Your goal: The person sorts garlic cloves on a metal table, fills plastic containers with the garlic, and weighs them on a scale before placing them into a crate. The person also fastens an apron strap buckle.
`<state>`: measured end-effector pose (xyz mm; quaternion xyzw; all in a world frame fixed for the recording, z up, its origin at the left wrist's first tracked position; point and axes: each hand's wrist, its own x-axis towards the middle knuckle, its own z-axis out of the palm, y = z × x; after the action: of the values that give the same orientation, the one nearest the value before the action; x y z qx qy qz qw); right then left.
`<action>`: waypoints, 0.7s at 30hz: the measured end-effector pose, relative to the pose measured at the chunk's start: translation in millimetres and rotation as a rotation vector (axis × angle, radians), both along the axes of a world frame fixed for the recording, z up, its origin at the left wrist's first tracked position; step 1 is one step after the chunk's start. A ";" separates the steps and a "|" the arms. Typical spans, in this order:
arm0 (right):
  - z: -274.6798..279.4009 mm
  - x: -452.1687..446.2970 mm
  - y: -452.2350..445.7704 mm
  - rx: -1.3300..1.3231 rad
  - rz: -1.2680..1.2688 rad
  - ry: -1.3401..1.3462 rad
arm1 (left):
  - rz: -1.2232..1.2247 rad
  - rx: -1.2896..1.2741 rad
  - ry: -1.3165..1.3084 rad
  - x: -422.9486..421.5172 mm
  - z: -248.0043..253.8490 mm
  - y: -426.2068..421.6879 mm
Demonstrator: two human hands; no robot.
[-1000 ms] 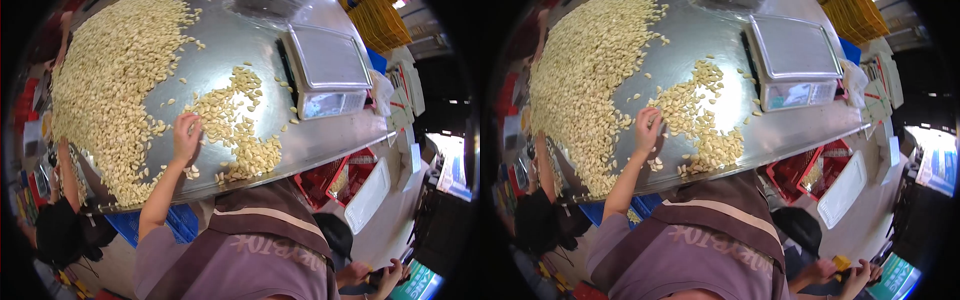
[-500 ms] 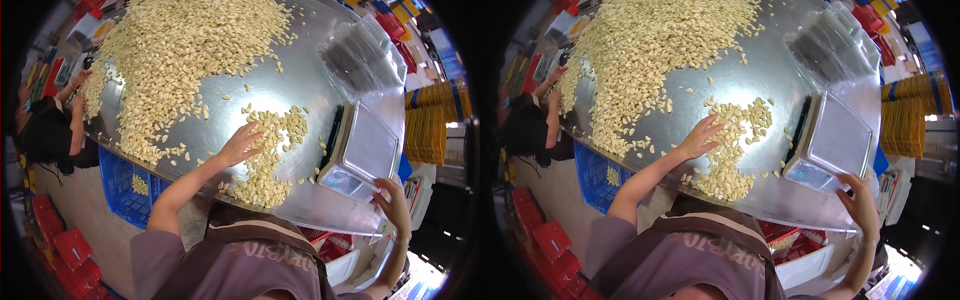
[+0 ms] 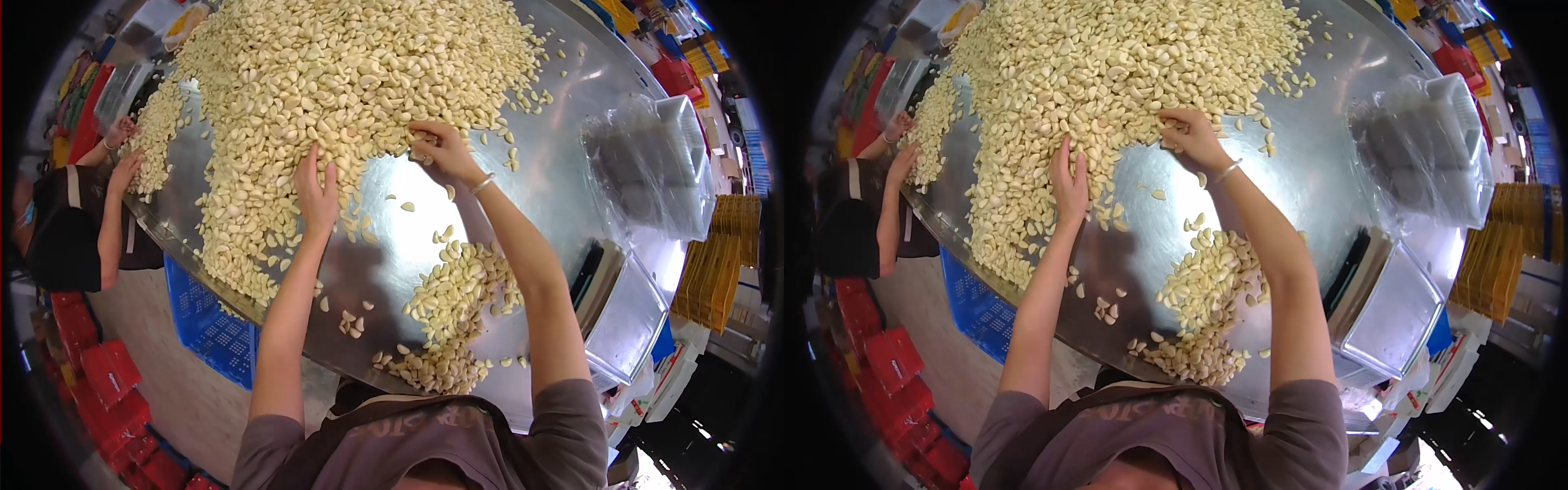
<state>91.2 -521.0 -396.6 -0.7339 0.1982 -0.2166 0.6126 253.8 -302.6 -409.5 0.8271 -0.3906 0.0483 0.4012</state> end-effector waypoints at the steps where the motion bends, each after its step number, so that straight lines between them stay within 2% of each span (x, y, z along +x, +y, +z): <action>1: 2.2 12.0 8.0 -0.335 -0.031 0.087 | -0.042 0.046 0.020 3.1 6.4 -7.5; 2: 4.5 19.5 18.2 -0.668 -0.060 0.173 | -0.086 0.094 0.041 6.9 9.2 -13.3; 5: -4.4 32.3 38.2 -0.747 -0.141 0.175 | -0.185 0.064 0.027 15.1 3.8 -22.9; 7: -14.0 30.3 39.2 -0.734 -0.107 0.163 | -0.211 0.016 0.126 11.7 9.6 -22.8; 10: -10.4 15.4 48.4 -0.658 -0.073 0.168 | -0.324 0.037 0.043 2.0 16.3 -16.7; 13: -1.3 -18.5 61.8 -0.579 -0.039 0.169 | -0.404 0.138 0.111 -40.6 4.5 -1.9; 15: 3.9 -51.7 70.2 -0.568 -0.036 0.189 | -0.442 0.237 -0.149 -82.8 10.0 10.1; 17: 14.1 -88.0 73.8 -0.510 -0.025 0.250 | -0.514 0.463 -0.194 -124.5 18.9 32.8; 20: 31.6 -133.6 86.1 -0.477 -0.124 0.301 | -0.717 0.575 -0.085 -174.5 29.9 60.1; 21: 36.2 -147.3 91.6 -0.535 -0.160 0.341 | -0.754 0.537 -0.008 -187.2 34.7 68.5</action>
<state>-56.1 -429.4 -360.4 -0.8766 0.2910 -0.1828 0.3369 66.6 -234.1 -374.8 0.7016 -0.6644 -0.2008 0.1611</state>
